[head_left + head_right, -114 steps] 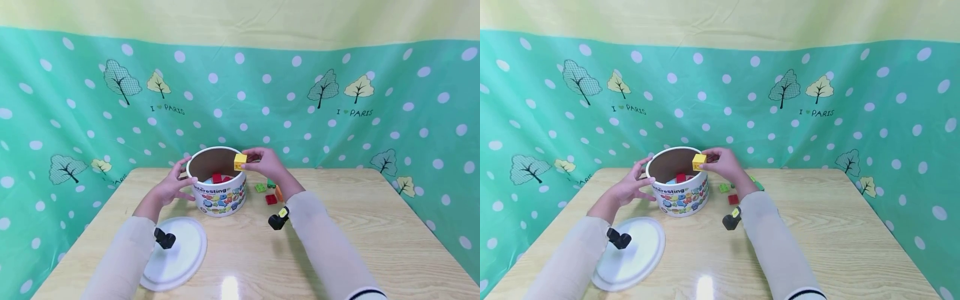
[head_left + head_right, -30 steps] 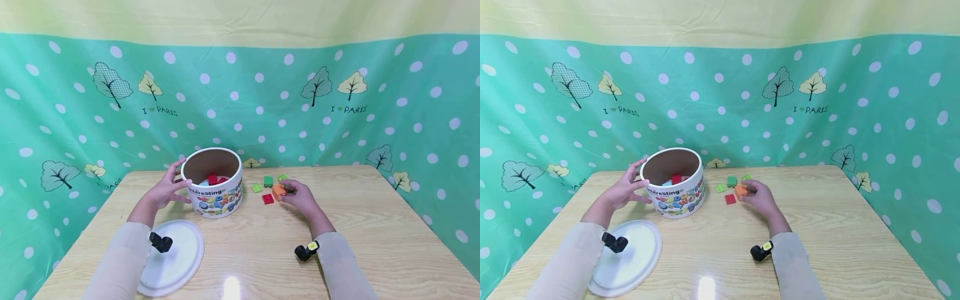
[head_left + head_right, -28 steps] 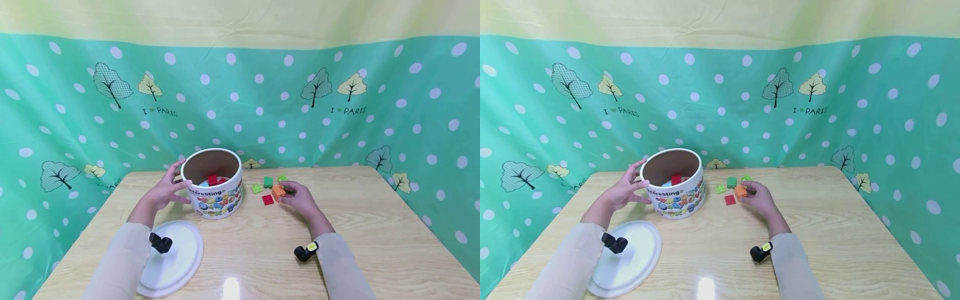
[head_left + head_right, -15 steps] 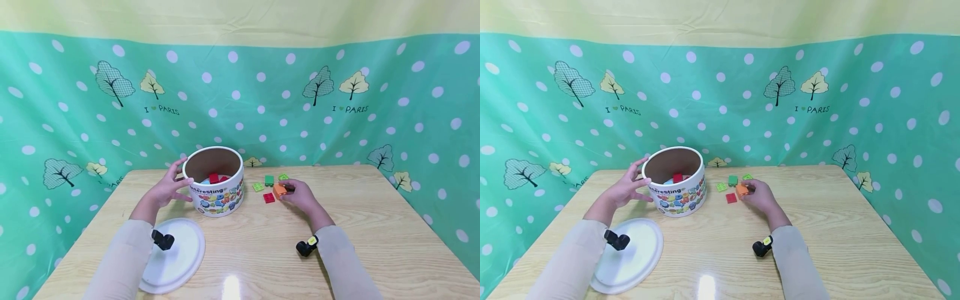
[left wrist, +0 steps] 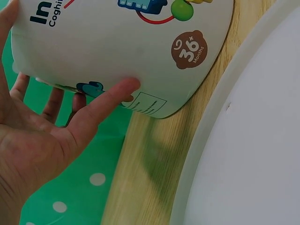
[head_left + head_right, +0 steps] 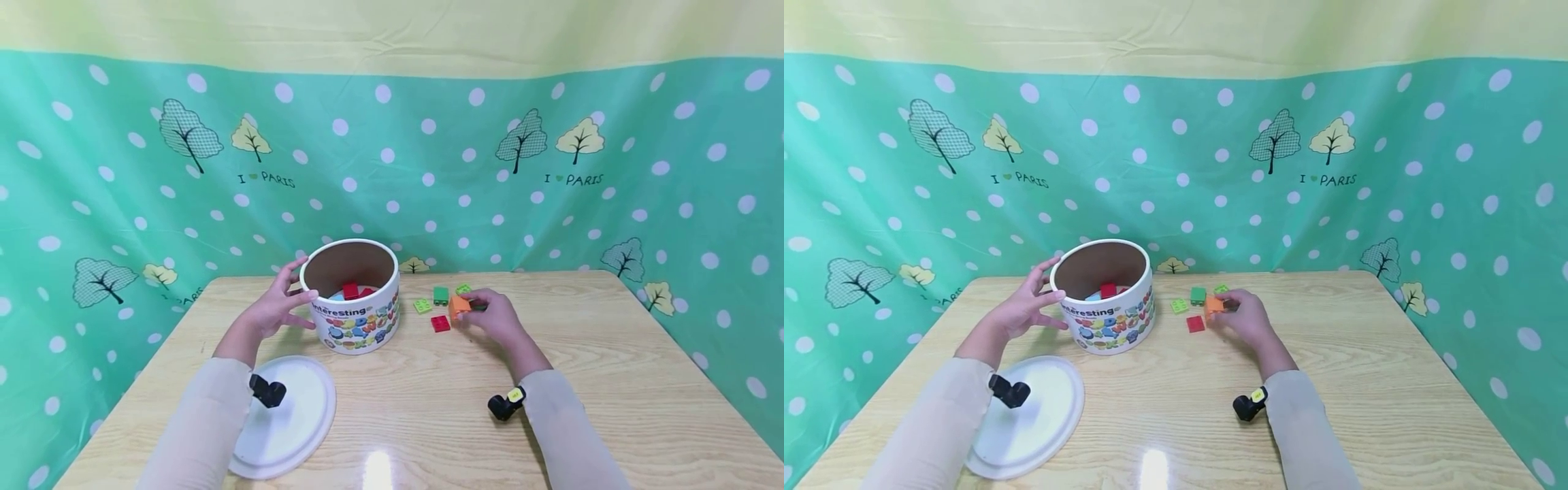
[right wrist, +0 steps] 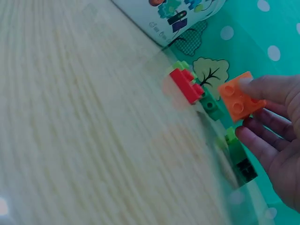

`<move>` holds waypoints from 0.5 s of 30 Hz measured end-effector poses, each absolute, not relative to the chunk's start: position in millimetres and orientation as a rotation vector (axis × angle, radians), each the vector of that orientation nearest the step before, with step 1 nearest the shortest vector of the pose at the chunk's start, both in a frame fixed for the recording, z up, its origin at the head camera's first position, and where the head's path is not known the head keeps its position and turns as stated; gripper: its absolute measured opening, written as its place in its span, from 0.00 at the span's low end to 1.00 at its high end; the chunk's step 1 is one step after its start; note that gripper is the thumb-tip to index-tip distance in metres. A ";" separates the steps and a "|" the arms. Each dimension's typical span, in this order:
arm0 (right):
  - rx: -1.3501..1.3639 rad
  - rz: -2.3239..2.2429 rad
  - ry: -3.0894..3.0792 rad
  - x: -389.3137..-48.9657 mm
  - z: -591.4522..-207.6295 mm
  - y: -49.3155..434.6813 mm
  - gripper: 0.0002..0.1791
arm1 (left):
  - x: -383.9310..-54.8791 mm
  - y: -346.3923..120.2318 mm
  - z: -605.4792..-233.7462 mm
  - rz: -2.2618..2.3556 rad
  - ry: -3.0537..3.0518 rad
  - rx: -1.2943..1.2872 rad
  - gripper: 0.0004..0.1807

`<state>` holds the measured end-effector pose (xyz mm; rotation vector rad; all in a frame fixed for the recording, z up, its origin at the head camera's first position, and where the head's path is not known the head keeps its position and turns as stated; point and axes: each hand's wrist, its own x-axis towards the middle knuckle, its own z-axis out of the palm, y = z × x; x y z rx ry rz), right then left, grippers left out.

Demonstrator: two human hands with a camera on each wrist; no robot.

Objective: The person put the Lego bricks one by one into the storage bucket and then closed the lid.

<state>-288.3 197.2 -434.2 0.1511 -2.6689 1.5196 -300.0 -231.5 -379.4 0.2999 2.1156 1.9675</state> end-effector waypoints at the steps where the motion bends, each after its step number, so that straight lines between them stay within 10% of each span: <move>1: 0.142 1.542 -2.650 -287.1 -432.7 197.4 0.25 | -300.2 -231.4 -379.4 1.966 2.116 0.299 0.49; 15: 0.167 1.759 -2.488 -281.9 -400.0 189.6 0.25 | -297.1 -232.0 -375.3 1.971 2.105 0.298 0.50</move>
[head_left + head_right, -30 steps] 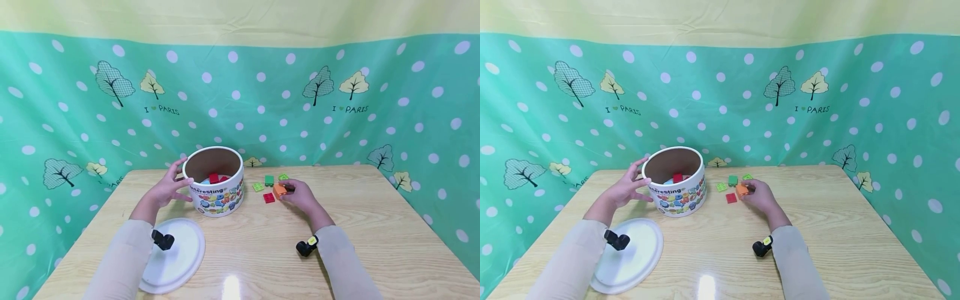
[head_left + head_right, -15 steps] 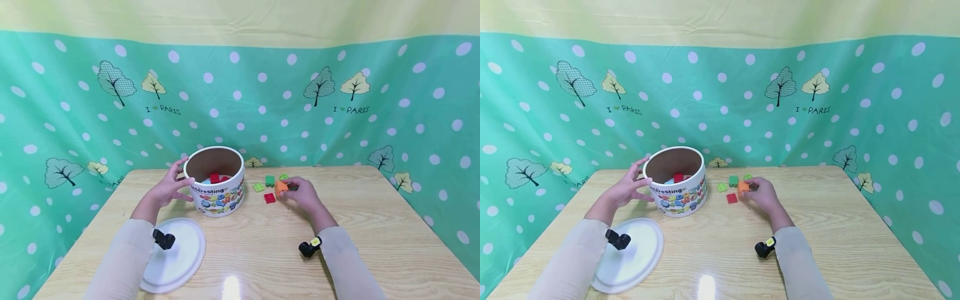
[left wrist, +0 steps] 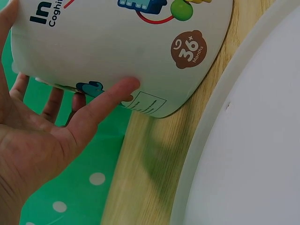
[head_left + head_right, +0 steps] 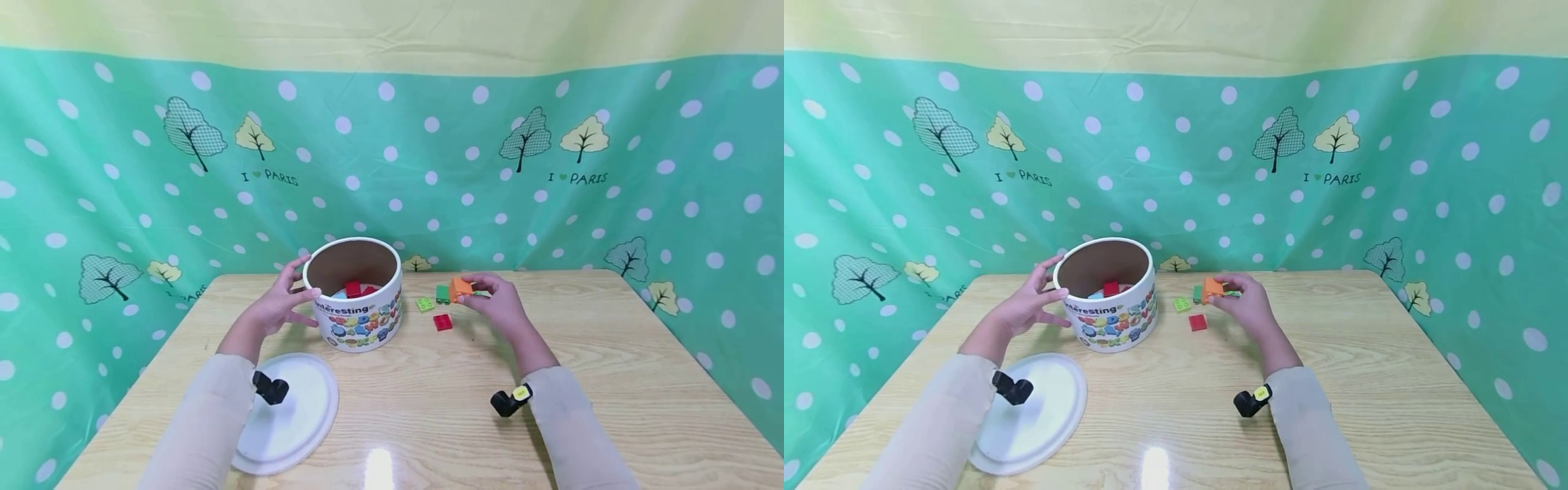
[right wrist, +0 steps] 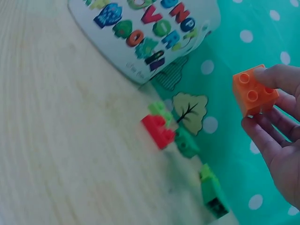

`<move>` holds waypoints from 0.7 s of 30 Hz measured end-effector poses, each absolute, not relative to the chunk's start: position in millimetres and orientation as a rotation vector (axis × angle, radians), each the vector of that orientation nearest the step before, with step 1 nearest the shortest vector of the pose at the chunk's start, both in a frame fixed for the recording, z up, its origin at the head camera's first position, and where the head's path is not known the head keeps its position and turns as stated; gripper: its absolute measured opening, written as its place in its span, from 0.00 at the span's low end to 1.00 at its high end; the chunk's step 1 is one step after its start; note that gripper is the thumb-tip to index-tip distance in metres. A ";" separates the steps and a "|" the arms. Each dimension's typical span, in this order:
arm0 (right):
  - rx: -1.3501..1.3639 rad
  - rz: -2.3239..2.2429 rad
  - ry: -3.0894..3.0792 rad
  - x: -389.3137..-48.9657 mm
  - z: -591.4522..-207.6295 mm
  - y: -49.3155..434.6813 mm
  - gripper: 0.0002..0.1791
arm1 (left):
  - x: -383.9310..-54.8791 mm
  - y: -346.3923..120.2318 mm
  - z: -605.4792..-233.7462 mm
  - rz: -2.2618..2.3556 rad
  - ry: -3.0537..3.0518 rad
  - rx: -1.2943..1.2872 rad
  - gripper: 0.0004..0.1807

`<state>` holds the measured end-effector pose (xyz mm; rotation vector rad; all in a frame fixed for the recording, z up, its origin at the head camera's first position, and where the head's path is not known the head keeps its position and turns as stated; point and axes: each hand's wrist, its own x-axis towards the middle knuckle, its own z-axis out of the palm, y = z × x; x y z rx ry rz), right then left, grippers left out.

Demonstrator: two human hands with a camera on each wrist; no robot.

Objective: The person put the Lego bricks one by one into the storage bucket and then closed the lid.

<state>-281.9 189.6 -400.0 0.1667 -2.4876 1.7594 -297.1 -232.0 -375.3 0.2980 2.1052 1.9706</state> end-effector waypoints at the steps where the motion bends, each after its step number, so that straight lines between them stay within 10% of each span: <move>1: 0.174 1.782 -2.469 -281.8 -397.2 189.0 0.25 | -297.4 -231.9 -375.6 1.971 2.105 0.297 0.50; 21: 0.386 1.799 -2.379 -283.8 -356.1 177.1 0.24 | -296.7 -231.1 -376.1 1.973 2.098 0.285 0.50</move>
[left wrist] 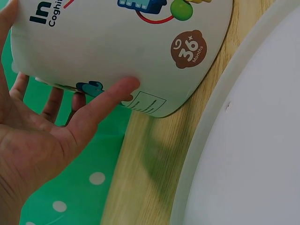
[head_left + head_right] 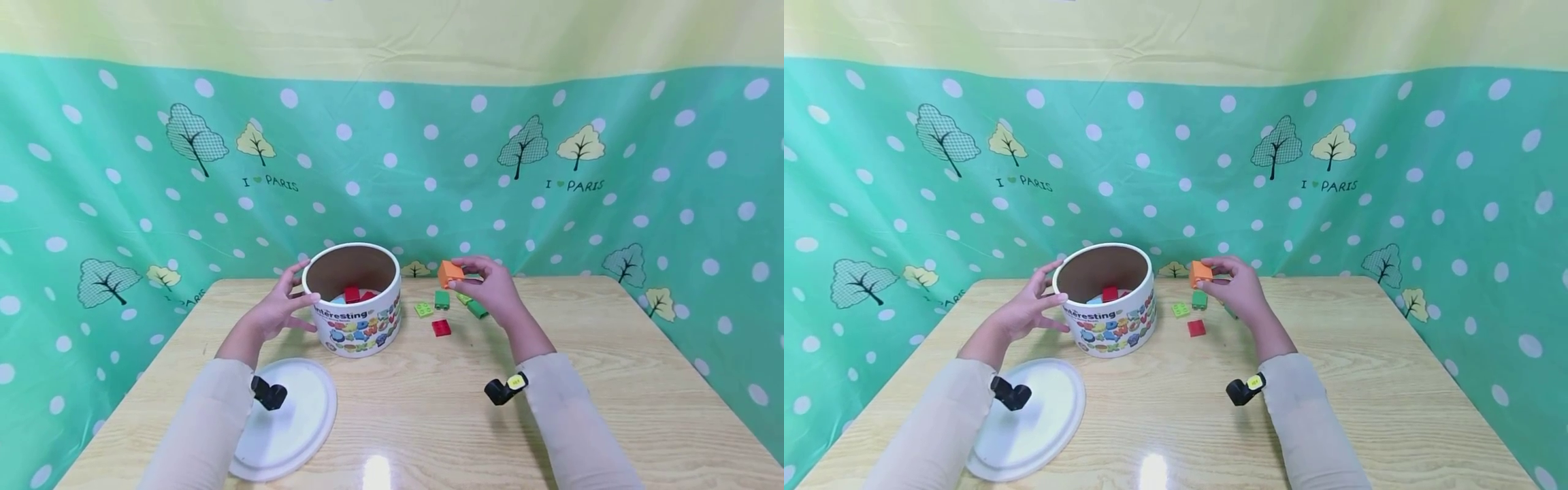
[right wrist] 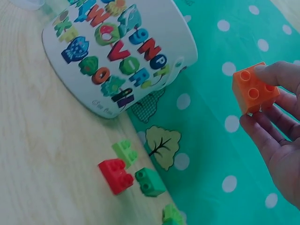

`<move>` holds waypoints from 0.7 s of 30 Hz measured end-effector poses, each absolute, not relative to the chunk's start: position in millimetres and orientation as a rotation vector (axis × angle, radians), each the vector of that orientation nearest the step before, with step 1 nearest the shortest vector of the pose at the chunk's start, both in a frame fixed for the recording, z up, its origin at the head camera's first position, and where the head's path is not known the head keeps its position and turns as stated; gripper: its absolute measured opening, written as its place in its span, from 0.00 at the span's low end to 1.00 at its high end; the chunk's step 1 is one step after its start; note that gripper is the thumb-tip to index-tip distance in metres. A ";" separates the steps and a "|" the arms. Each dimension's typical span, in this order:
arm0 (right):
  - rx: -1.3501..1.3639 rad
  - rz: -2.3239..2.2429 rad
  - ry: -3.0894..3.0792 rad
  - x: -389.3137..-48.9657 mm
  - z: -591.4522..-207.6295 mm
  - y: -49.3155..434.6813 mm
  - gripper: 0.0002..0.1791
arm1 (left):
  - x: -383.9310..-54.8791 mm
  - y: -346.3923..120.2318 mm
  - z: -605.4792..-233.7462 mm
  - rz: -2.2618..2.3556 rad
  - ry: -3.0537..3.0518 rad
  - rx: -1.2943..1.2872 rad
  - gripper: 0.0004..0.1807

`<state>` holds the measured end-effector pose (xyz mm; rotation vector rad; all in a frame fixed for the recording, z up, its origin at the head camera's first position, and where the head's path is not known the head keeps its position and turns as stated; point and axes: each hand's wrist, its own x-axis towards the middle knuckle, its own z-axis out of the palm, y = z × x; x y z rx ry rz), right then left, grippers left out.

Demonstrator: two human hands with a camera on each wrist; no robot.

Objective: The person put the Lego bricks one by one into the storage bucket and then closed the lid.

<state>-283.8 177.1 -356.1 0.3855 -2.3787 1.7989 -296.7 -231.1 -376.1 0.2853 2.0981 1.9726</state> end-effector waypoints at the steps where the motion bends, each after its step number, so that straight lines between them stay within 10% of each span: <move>1: 0.389 1.790 -2.387 -284.6 -354.6 175.8 0.25 | -296.2 -231.5 -376.6 1.974 2.095 0.290 0.50; 21: 0.555 1.660 -2.366 -296.0 -302.7 147.3 0.23 | -297.3 -232.4 -377.5 1.972 2.100 0.301 0.50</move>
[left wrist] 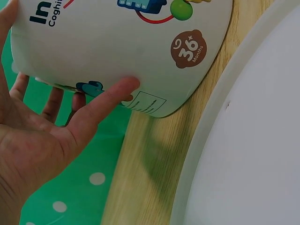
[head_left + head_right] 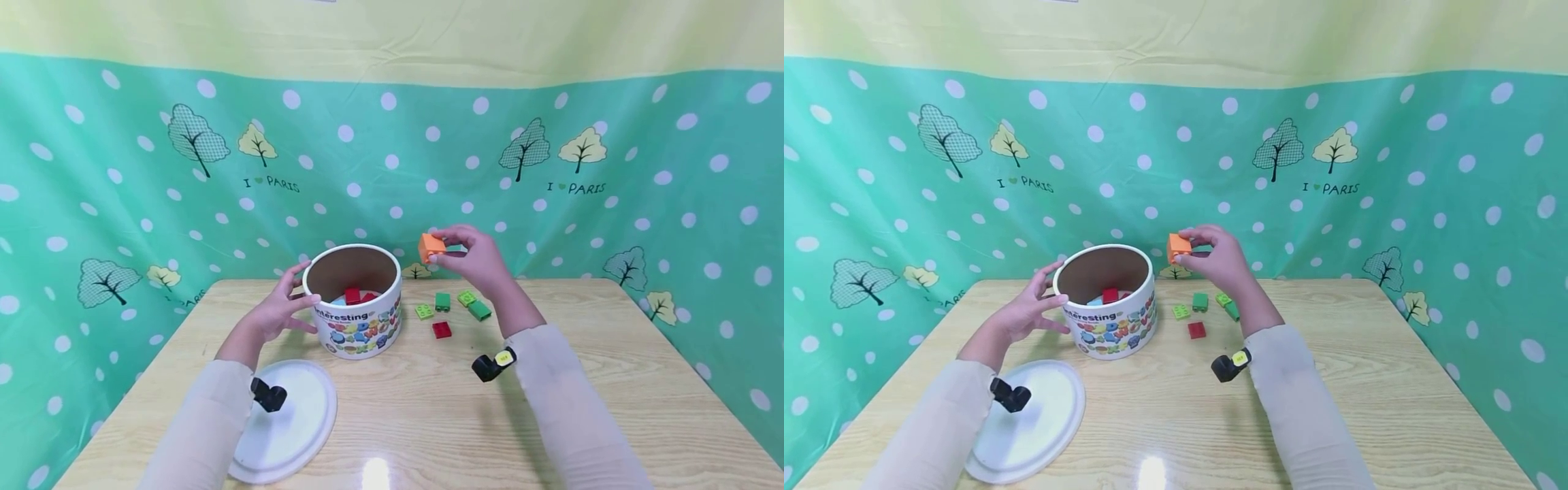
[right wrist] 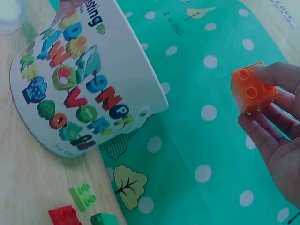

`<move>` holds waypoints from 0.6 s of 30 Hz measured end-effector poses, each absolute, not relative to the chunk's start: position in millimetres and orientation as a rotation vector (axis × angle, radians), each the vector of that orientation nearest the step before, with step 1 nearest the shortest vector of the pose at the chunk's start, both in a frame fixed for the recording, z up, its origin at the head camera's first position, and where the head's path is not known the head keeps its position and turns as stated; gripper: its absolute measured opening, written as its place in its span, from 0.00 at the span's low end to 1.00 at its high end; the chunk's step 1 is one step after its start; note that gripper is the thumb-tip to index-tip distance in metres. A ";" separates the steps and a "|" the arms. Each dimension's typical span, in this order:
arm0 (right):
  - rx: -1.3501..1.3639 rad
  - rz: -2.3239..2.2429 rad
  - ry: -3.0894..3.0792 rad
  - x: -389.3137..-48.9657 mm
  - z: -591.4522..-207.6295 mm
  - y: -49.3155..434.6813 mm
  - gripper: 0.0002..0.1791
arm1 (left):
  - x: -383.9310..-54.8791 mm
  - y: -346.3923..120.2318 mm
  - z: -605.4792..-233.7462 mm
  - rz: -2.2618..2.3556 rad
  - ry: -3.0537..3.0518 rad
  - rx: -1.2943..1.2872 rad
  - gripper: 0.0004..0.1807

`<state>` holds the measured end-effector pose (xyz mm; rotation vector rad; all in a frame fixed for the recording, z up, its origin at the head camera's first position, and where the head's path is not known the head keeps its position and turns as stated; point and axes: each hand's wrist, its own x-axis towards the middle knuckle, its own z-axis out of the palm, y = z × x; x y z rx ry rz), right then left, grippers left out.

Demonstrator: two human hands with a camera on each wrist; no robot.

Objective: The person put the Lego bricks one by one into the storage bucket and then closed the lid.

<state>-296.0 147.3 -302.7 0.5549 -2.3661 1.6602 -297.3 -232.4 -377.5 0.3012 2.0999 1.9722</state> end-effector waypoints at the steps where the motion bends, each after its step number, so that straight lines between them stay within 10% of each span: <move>1: 0.566 1.662 -2.363 -296.0 -300.9 145.1 0.23 | -297.3 -232.5 -377.8 1.973 2.099 0.298 0.50; 18: 0.591 1.673 -2.432 -303.3 -282.8 100.4 0.22 | -297.3 -232.8 -378.4 1.970 2.103 0.305 0.49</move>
